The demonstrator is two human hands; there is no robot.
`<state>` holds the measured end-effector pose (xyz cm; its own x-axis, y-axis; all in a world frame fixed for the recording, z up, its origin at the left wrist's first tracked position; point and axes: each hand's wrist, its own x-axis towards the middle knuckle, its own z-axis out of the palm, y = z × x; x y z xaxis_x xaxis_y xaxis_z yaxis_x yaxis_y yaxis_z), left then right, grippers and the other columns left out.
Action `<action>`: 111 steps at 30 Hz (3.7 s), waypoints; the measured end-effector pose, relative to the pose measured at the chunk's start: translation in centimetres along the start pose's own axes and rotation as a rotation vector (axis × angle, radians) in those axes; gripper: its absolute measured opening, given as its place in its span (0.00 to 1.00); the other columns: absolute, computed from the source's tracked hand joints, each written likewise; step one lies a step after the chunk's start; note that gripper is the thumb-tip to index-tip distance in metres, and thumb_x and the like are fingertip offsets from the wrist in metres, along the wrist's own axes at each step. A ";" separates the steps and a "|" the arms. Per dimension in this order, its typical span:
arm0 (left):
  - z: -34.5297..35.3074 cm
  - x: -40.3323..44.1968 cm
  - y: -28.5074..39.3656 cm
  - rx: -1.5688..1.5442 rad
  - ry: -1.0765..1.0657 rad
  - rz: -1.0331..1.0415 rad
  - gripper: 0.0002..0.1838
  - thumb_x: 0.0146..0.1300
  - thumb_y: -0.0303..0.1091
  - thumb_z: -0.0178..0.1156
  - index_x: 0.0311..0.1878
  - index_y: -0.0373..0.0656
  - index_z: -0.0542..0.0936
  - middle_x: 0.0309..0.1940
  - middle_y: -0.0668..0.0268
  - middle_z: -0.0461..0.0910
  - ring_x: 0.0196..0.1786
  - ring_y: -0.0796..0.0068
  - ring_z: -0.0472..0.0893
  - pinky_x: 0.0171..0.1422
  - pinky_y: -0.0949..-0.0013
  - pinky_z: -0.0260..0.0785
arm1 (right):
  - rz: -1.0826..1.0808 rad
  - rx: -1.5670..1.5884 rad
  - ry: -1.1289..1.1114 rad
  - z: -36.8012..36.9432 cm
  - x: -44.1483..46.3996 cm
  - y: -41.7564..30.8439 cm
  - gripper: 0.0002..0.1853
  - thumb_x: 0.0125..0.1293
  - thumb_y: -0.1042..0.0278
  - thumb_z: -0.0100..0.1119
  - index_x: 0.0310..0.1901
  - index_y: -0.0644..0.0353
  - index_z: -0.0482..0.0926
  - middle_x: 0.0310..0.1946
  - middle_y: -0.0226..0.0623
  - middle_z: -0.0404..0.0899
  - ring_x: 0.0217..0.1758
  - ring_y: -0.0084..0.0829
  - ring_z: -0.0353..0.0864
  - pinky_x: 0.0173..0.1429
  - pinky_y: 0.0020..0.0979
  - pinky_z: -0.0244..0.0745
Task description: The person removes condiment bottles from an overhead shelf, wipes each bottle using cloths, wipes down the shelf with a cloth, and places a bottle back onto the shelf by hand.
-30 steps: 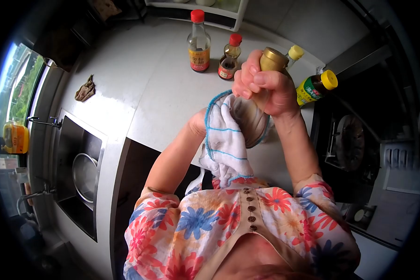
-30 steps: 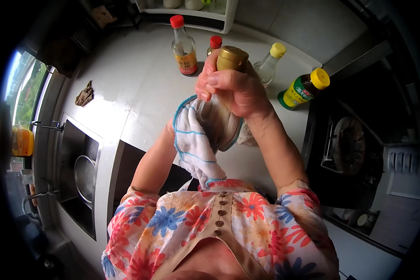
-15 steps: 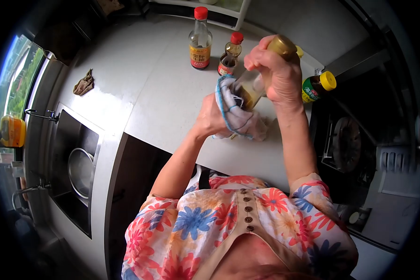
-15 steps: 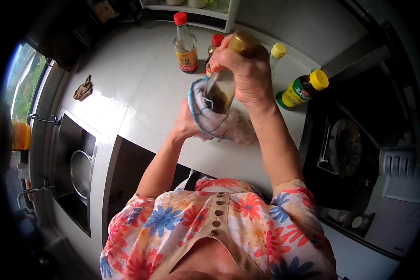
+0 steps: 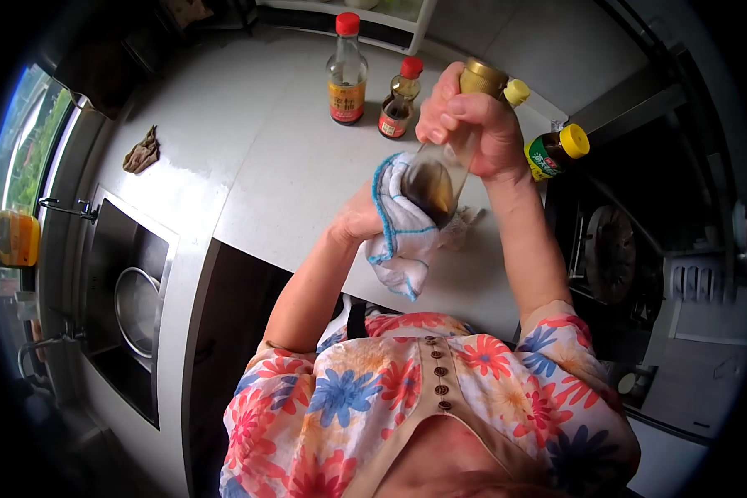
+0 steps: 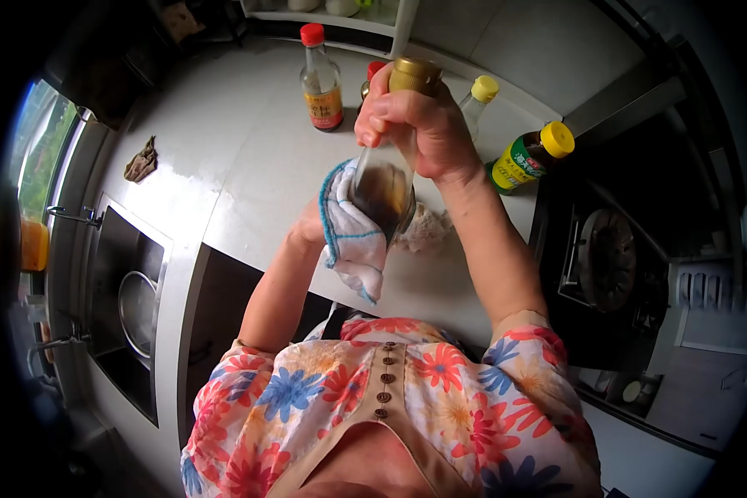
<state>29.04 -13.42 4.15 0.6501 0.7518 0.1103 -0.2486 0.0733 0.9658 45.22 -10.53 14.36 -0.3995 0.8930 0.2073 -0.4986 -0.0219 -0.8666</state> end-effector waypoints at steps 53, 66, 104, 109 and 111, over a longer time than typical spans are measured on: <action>0.8 1.1 -1.5 0.163 0.244 0.120 0.43 0.43 0.32 0.73 0.64 0.38 0.63 0.54 0.60 0.72 0.56 0.69 0.73 0.64 0.66 0.65 | 0.075 -0.407 0.151 -1.0 -9.6 8.0 0.24 0.51 0.70 0.68 0.51 0.65 0.74 0.42 0.34 0.80 0.45 0.26 0.77 0.54 0.30 0.73; 4.8 1.1 -0.7 0.589 0.455 0.187 0.30 0.39 0.41 0.70 0.45 0.37 0.72 0.35 0.60 0.78 0.36 0.66 0.79 0.45 0.69 0.72 | -0.231 -0.424 0.376 1.2 -1.5 2.1 0.21 0.55 0.72 0.69 0.47 0.64 0.71 0.34 0.34 0.77 0.36 0.26 0.79 0.46 0.29 0.75; 0.7 1.6 -0.2 0.454 0.395 0.276 0.28 0.44 0.39 0.72 0.49 0.40 0.75 0.38 0.61 0.80 0.38 0.71 0.79 0.46 0.69 0.72 | -0.135 -0.350 0.094 -1.0 -3.1 5.7 0.21 0.55 0.59 0.71 0.46 0.55 0.72 0.54 0.41 0.73 0.62 0.35 0.68 0.68 0.41 0.58; -1.4 1.7 -3.5 0.107 0.360 0.227 0.29 0.51 0.39 0.71 0.54 0.38 0.74 0.46 0.62 0.80 0.46 0.72 0.78 0.53 0.69 0.71 | -0.102 -0.192 0.101 -2.4 -2.7 6.8 0.19 0.57 0.61 0.69 0.46 0.55 0.72 0.56 0.41 0.71 0.64 0.33 0.65 0.69 0.40 0.57; -1.5 1.6 -4.0 0.065 0.340 0.229 0.29 0.56 0.42 0.67 0.58 0.38 0.72 0.50 0.64 0.77 0.51 0.72 0.76 0.57 0.68 0.69 | -0.117 -0.228 0.137 -2.7 -2.6 7.0 0.16 0.58 0.67 0.66 0.46 0.56 0.73 0.50 0.39 0.74 0.60 0.33 0.69 0.69 0.39 0.59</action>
<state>30.00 -11.56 0.11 0.3060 0.9185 0.2504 -0.3058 -0.1543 0.9395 44.83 -11.74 6.49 -0.2341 0.9364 0.2617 -0.3431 0.1722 -0.9234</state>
